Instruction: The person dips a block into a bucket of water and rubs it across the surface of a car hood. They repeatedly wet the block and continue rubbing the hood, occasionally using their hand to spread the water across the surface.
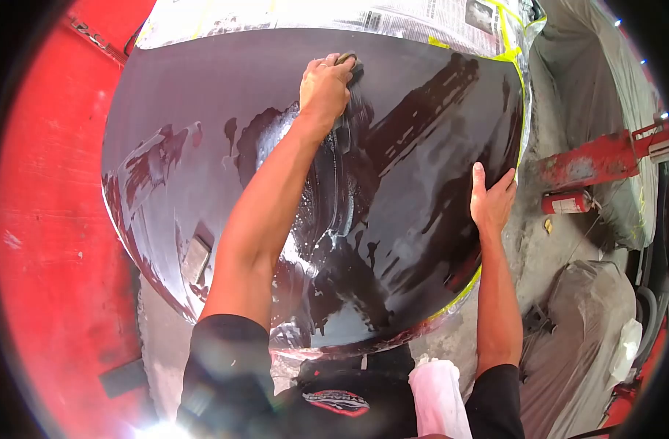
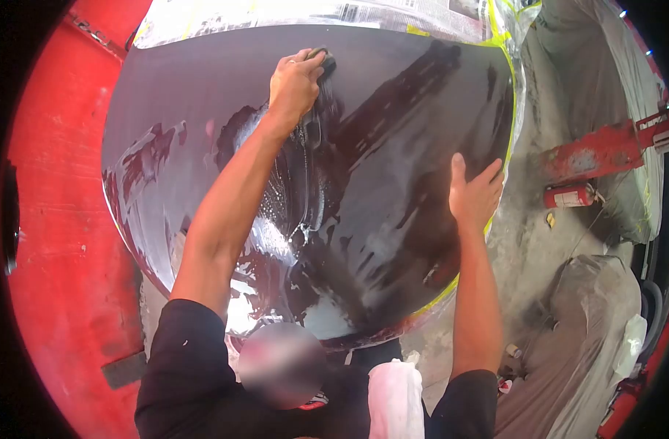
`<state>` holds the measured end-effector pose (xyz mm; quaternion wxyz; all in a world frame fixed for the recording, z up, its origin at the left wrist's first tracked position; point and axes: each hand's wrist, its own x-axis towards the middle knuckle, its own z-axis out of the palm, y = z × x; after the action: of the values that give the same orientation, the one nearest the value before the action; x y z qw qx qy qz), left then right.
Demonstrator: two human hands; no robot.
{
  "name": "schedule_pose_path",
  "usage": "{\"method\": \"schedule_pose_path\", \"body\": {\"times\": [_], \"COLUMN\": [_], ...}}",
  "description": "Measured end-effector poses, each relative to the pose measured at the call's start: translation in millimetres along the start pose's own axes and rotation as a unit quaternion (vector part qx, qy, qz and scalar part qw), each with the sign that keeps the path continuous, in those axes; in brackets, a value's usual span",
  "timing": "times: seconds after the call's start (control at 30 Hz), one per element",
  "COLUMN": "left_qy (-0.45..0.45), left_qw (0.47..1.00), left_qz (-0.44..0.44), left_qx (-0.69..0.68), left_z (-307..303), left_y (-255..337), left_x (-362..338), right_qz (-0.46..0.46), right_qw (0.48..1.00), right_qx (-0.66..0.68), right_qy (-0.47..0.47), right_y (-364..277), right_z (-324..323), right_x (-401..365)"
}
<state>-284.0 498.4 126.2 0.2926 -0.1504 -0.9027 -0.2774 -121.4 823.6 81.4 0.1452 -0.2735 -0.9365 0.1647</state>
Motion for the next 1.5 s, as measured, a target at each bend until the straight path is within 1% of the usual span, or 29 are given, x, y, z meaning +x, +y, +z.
{"method": "schedule_pose_path", "body": {"times": [0.1,0.23,0.27,0.37,0.43,0.5,0.53,0.57,0.6,0.63,0.67,0.7,0.73,0.77,0.8,0.83,0.87,0.9,0.97,1.0,1.03,1.1,1.13,1.17,1.2,1.3,1.4,1.43,1.5], "left_qy": [-0.024,-0.014,-0.032,-0.024,-0.023,0.037,0.009,0.014,-0.025,-0.059,-0.063,-0.035,-0.012,0.023,0.036,0.037,0.066,0.095,0.105,0.094,0.091,0.074,0.049,0.021,0.035,0.009,-0.012,-0.014,-0.016], "left_qw": [0.999,0.996,0.997,0.996,0.997,0.997,0.998,0.997,0.992,0.947,0.998,0.999,0.999,0.999,0.997,0.993,0.988,0.982,0.969,0.969,0.971,0.985,0.992,0.992,0.995,0.997,0.998,0.998,0.999], "left_qz": [0.013,0.007,-0.029,-0.017,-0.01,0.024,0.024,0.019,-0.065,-0.144,0.025,0.037,0.028,-0.006,-0.027,-0.033,-0.07,-0.104,-0.13,-0.151,-0.143,-0.083,-0.05,-0.038,-0.015,-0.009,0.007,0.005,0.033], "left_qx": [0.046,0.088,0.062,0.088,0.079,0.061,0.063,0.067,-0.108,-0.28,-0.014,0.001,0.034,0.023,0.07,0.111,0.119,0.125,0.18,0.172,0.171,0.129,0.109,0.116,0.096,0.073,0.061,0.06,-0.005], "left_z": [-27,-28,-23,-20,-20,-23,-26,-29,-34,-43,-54,-66,-82,-86,-98,-107,-111,-115,-110,-106,-100,-78,-66,-52,-39,-13,-11,-16,-31], "left_y": [19,14,12,12,11,16,17,21,26,27,31,44,59,60,60,46,33,25,2,1,1,4,9,11,12,11,6,9,19], "left_x": [-43,-35,-11,-5,-35,-54,-46,-45,-45,-47,-68,-97,-125,-158,-178,-189,-195,-192,-181,-170,-157,-128,-108,-88,-67,-11,-1,-21,-77], "right_qz": [-0.015,-0.017,-0.025,-0.016,-0.012,0.001,-0.002,-0.013,-0.012,-0.026,-0.019,-0.008,-0.019,-0.02,-0.012,-0.005,-0.004,-0.003,0.006,0.003,0.0,0.001,-0.008,0.001,-0.003,-0.015,-0.019,-0.025,-0.023], "right_qw": [1.0,1.0,1.0,1.0,1.0,1.0,1.0,1.0,1.0,1.0,1.0,1.0,0.999,0.999,1.0,1.0,1.0,1.0,1.0,1.0,1.0,1.0,1.0,1.0,1.0,1.0,0.999,0.999,0.999], "right_qx": [0.005,0.001,0.007,0.002,-0.007,-0.015,-0.005,0.008,-0.002,0.001,-0.004,-0.012,-0.01,-0.004,-0.004,-0.008,-0.009,-0.01,-0.006,-0.005,-0.002,0.004,0.006,0.004,0.002,0.015,0.022,0.019,0.012], "right_qy": [0.009,0.017,0.017,0.012,0.013,0.005,-0.001,-0.002,0.018,0.016,0.02,0.02,0.028,0.027,0.02,0.011,0.008,0.005,0.006,0.002,0.0,0.009,0.015,0.014,0.013,0.018,0.018,0.021,0.03], "right_y": [1,-1,0,2,3,2,0,-5,1,-1,-1,1,5,1,0,1,1,0,-2,-2,-2,-1,0,0,0,-6,-3,-2,0], "right_z": [-1,2,0,1,1,3,-2,-8,3,1,2,5,8,9,7,4,2,1,-2,-2,-2,-1,0,0,-1,-7,-5,-5,0], "right_x": [5,6,2,3,4,0,-1,1,3,6,8,6,8,10,9,7,5,5,5,3,4,4,2,1,0,6,1,1,2]}}
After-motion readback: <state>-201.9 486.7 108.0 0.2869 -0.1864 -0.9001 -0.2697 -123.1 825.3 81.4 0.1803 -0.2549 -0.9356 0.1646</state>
